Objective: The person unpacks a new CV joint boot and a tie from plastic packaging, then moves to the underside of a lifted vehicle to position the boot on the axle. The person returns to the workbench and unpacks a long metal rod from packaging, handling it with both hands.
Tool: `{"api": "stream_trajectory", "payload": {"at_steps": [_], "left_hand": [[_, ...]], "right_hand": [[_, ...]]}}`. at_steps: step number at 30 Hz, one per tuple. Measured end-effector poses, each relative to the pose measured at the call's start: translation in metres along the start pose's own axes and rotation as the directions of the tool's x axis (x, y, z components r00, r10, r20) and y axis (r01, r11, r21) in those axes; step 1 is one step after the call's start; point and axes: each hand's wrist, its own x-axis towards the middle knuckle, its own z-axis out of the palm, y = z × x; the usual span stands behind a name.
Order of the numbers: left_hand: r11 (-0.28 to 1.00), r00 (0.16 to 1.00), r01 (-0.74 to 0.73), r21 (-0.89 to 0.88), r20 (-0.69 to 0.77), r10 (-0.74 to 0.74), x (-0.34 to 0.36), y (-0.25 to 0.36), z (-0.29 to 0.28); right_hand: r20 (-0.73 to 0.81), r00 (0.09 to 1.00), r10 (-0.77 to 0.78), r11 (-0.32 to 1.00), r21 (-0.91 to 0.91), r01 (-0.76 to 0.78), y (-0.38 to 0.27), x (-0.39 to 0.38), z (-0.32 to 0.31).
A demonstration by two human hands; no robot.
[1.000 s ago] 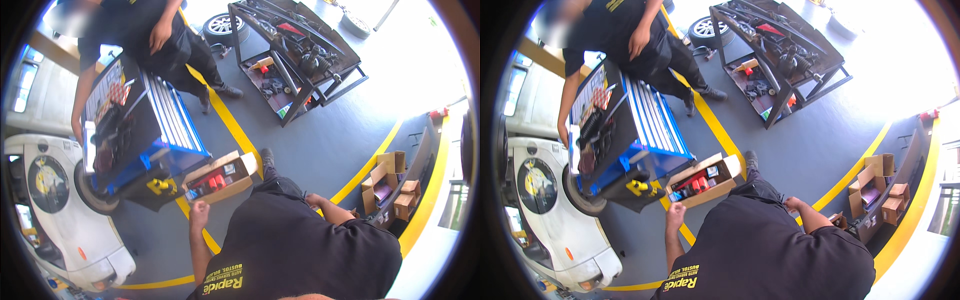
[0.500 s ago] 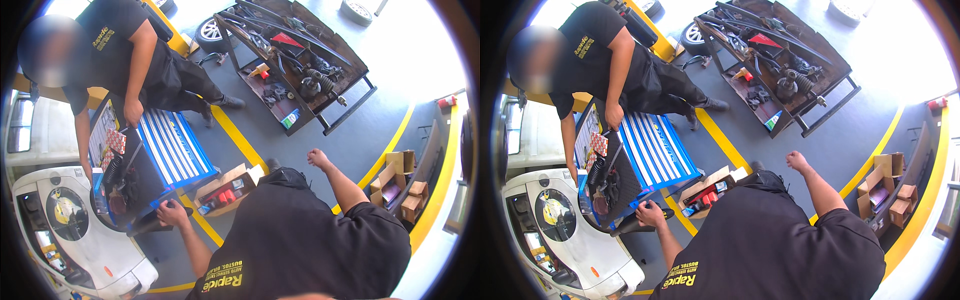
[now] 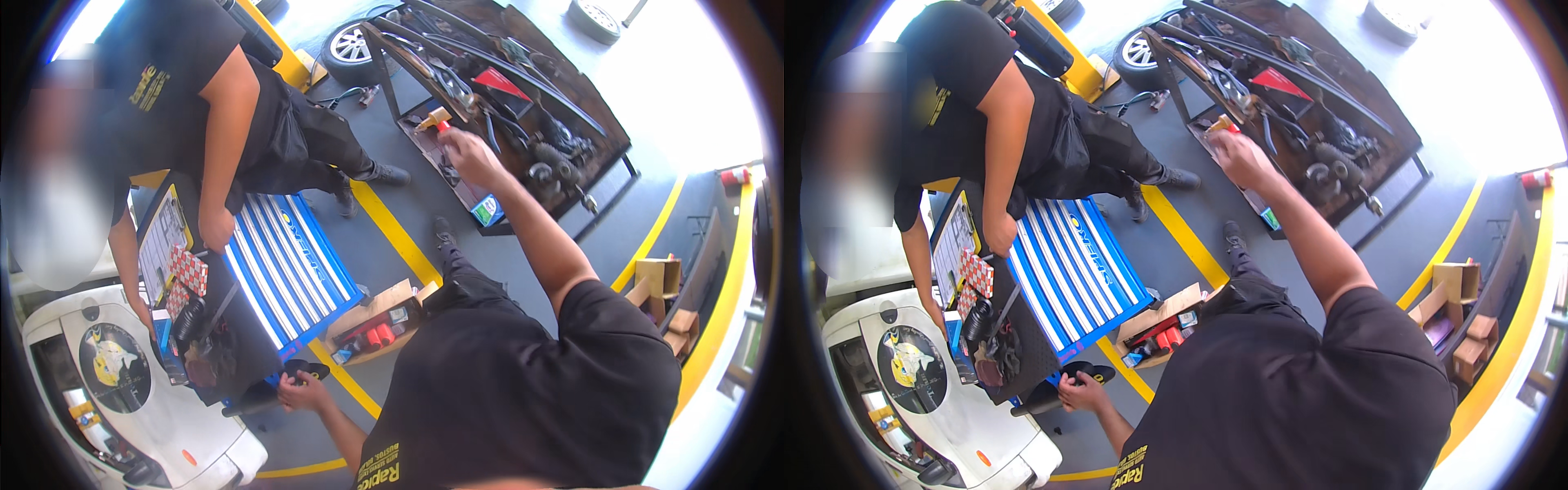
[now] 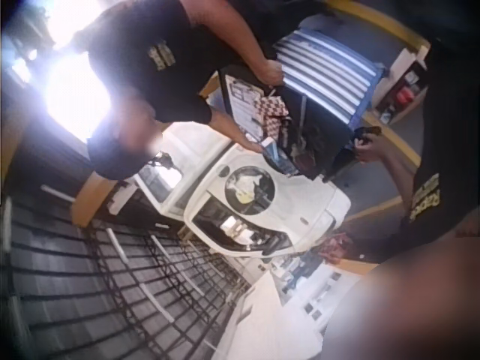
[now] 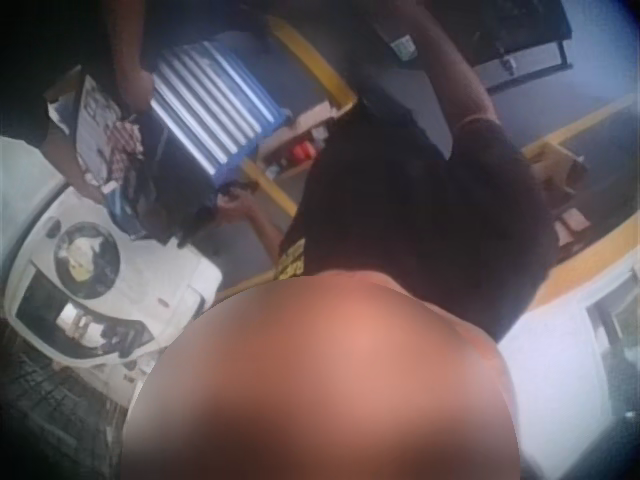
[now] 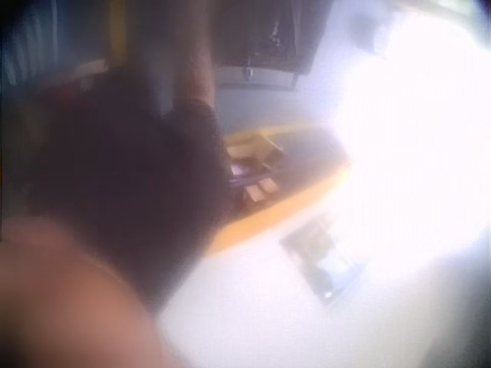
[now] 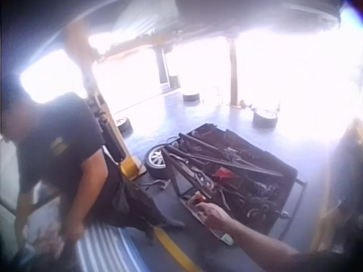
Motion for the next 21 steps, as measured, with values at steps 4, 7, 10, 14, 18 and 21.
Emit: {"api": "stream_trajectory", "payload": {"at_steps": [4,7,10,14,18,21], "left_hand": [[0.983,0.983,0.17,0.07,0.056,-0.174,0.009,0.025,-0.002],[0.943,0.947,0.295,0.155,0.08,-0.31,0.013,0.042,-0.002],[0.939,0.952,0.269,0.213,0.086,-0.292,0.017,0.051,-0.002],[0.918,0.952,0.286,0.275,0.025,-0.304,0.021,0.051,0.003],[0.897,0.949,0.302,0.324,-0.012,-0.315,0.019,0.048,0.009],[0.874,0.953,0.292,0.388,-0.043,-0.299,0.016,0.048,0.011]], "right_hand": [[-0.051,0.989,0.138,0.93,-0.338,-0.147,0.024,0.128,0.008],[0.128,0.948,0.29,0.763,-0.629,-0.149,0.038,0.168,-0.002],[0.275,0.871,0.407,0.685,-0.723,-0.092,0.047,0.184,-0.01],[0.211,0.916,0.341,0.702,-0.705,-0.099,0.063,0.195,-0.018],[0.329,0.914,0.239,0.584,-0.8,0.135,0.083,0.21,-0.034],[0.283,0.91,0.302,0.613,-0.789,0.042,0.084,0.22,-0.039]]}}
